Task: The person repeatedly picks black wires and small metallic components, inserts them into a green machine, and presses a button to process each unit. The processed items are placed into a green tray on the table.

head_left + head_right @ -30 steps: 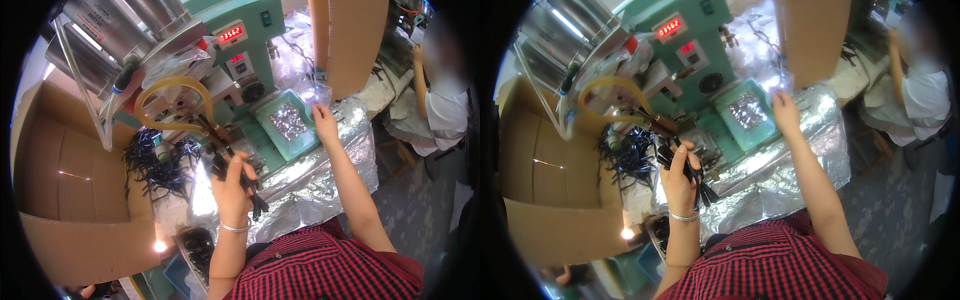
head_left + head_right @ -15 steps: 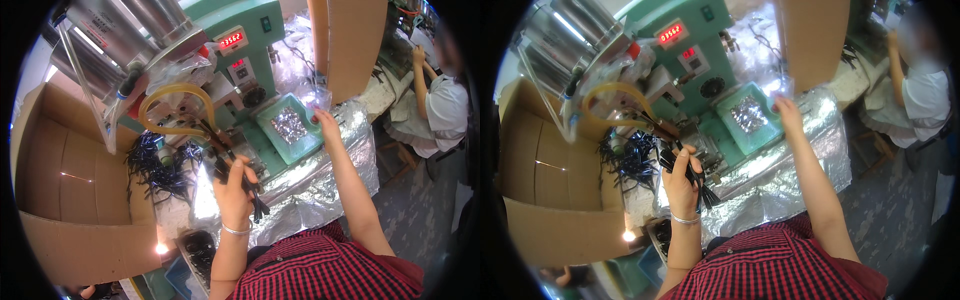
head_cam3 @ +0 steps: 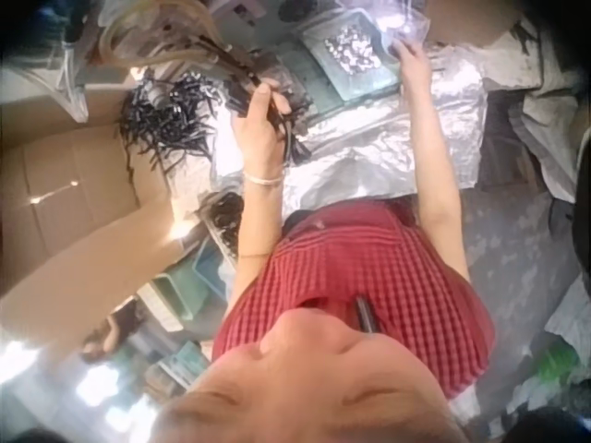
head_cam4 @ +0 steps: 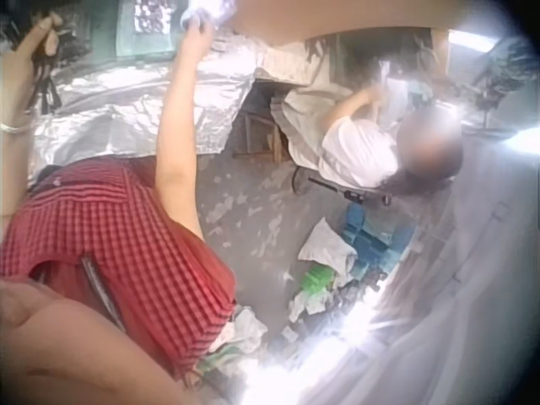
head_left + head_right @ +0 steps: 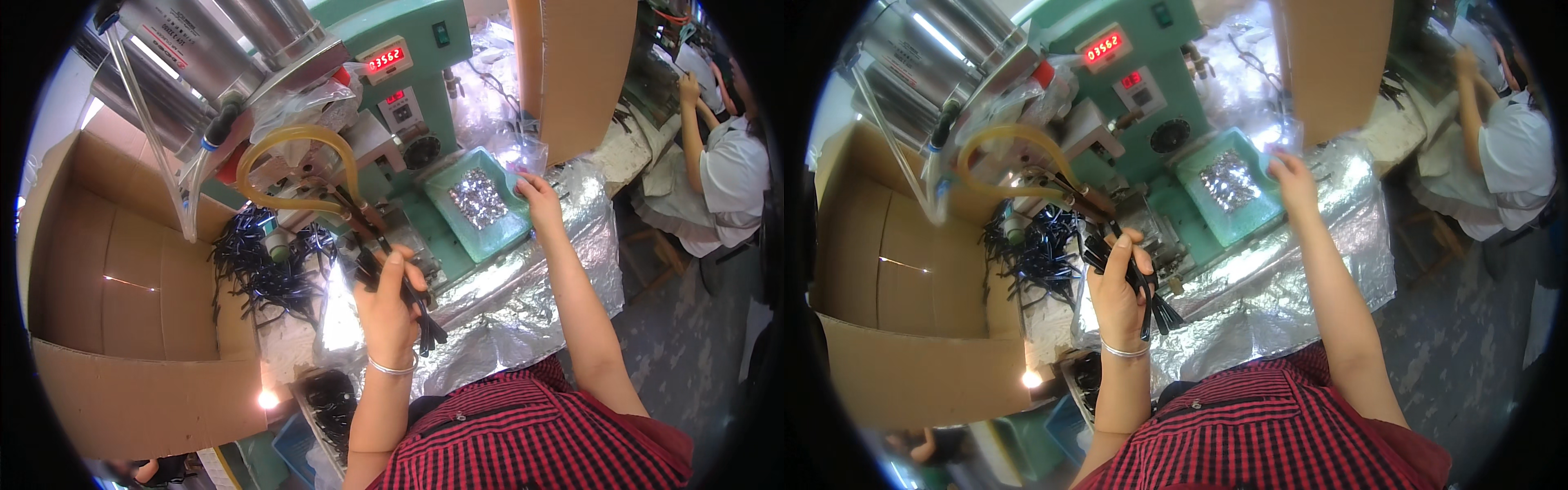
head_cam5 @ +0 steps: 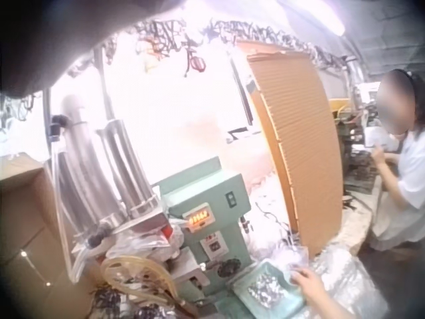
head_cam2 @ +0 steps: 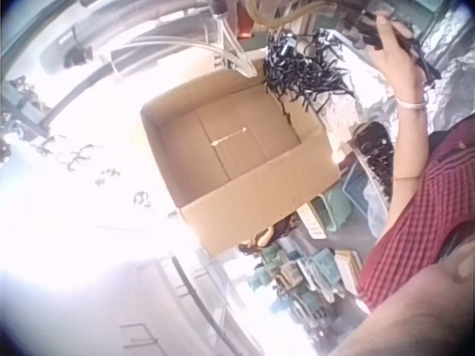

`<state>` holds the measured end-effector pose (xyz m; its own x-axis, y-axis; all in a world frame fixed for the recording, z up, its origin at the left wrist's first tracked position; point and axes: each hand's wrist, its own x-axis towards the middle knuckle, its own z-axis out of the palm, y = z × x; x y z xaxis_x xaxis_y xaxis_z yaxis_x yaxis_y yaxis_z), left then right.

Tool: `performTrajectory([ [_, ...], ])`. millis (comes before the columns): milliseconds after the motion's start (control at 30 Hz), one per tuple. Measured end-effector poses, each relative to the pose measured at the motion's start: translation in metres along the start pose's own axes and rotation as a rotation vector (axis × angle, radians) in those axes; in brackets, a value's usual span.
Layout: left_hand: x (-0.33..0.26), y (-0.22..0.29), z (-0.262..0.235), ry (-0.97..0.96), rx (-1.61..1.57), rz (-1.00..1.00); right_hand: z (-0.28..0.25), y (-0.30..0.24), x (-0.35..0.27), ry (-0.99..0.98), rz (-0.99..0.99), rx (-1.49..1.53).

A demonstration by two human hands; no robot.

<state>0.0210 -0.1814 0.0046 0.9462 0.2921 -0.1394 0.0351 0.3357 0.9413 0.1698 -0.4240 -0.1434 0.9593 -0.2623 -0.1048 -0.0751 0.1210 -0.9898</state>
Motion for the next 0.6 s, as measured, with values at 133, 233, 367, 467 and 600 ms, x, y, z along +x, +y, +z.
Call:
performTrajectory([
  [133,-0.0003,0.0002,0.0005,-0.009,-0.004,0.008,-0.0005,0.0023,0.0011,-0.007,0.008,0.017],
  [233,-0.0008,0.0004,0.0008,-0.011,-0.001,0.014,0.0006,0.0025,0.0004,0.002,-0.01,0.022],
  [367,-0.0004,-0.0003,0.0019,0.01,0.008,0.005,-0.0008,0.0028,0.0005,-0.002,-0.013,0.026],
  [467,-0.0013,0.0007,0.0015,0.006,0.002,0.001,0.0014,-0.0011,-0.0019,-0.007,-0.006,0.033],
  [600,-0.0008,0.0005,0.002,0.003,-0.004,0.005,0.0014,-0.0026,-0.003,-0.003,0.001,0.01],
])
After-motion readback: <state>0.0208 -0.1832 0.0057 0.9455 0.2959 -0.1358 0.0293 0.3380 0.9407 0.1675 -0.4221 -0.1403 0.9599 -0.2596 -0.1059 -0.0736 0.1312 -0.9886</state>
